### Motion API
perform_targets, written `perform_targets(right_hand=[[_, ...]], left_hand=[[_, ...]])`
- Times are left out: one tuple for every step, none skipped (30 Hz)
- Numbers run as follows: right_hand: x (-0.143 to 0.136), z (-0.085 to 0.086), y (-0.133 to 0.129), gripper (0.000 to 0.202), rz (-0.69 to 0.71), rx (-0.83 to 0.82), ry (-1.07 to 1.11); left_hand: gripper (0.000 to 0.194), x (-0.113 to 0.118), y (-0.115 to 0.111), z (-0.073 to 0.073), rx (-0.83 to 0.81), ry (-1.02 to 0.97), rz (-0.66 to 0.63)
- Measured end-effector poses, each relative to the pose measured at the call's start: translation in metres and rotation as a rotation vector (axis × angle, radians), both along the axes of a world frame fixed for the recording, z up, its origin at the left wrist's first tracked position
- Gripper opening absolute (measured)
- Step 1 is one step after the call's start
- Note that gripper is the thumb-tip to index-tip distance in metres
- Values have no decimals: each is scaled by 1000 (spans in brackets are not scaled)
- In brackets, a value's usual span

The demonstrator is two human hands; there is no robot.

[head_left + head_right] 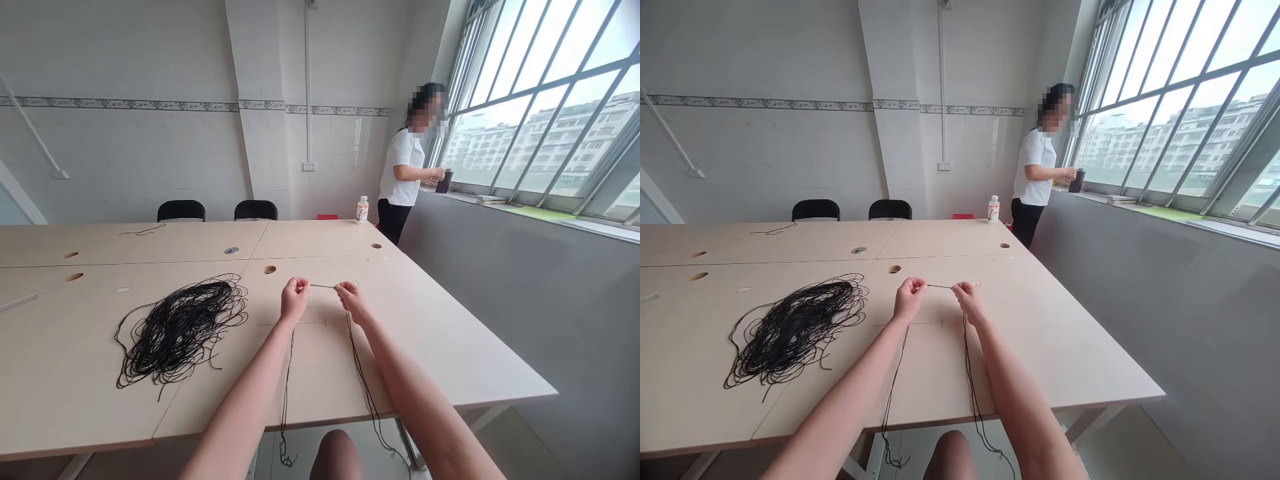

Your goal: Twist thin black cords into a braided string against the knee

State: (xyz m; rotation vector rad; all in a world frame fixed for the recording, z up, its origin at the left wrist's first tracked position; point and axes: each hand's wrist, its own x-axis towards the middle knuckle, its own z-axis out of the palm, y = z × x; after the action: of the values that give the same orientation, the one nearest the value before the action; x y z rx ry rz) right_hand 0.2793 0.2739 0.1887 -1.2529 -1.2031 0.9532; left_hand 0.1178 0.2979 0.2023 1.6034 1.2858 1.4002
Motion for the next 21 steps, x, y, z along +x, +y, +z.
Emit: perform_targets(right_hand=[[-2, -6, 4, 23, 11, 0, 5], [-3, -11, 6, 23, 25, -1, 10], [-3, -16, 8, 24, 38, -4, 17], [-3, -19, 10, 24, 50, -9, 24], [-3, -22, 12, 25, 60, -18, 34], [-2, -24, 14, 25, 67, -30, 46], [-1, -26, 15, 26, 71, -43, 59], [1, -27, 16, 26, 75, -56, 71], [2, -28, 17, 26, 77, -68, 85], [3, -29, 18, 26, 78, -76, 100], [5, -29, 18, 27, 79, -81, 115], [6, -29, 18, 27, 79, -85, 127], [6, -29, 17, 27, 80, -86, 137], [7, -29, 16, 27, 81, -88, 143], [8, -28, 15, 27, 83, -90, 145], [8, -27, 14, 27, 84, -94, 142], [9, -27, 13, 27, 83, -99, 141], [9, -27, 13, 27, 82, -105, 139], [9, -26, 13, 27, 81, -110, 138], [9, -27, 13, 27, 81, -115, 136], [9, -27, 13, 27, 80, -117, 134]], left_hand=[[9, -2, 5, -6, 3, 8, 7], [8, -4, 9, -12, 10, 11, 22], [8, -6, 13, -17, 23, 11, 37], [9, -7, 15, -20, 47, 12, 45], [10, -7, 17, -23, 83, 20, 42], [11, -7, 18, -24, 109, 33, 35], [11, -6, 18, -24, 120, 41, 38], [11, -4, 18, -23, 121, 40, 42], [11, -2, 17, -22, 119, 45, 45], [10, 0, 16, -20, 119, 48, 50], [9, 2, 15, -19, 115, 46, 44], [9, 3, 14, -18, 112, 39, 40], [8, 4, 13, -17, 110, 30, 36], [7, 5, 12, -16, 104, 24, 32], [7, 5, 11, -16, 93, 21, 32], [6, 5, 11, -15, 82, 21, 32], [6, 5, 11, -15, 72, 21, 33], [6, 5, 11, -15, 67, 20, 35], [6, 5, 11, -15, 68, 17, 36], [6, 4, 12, -15, 73, 11, 38], [6, 4, 12, -14, 77, 6, 40]])
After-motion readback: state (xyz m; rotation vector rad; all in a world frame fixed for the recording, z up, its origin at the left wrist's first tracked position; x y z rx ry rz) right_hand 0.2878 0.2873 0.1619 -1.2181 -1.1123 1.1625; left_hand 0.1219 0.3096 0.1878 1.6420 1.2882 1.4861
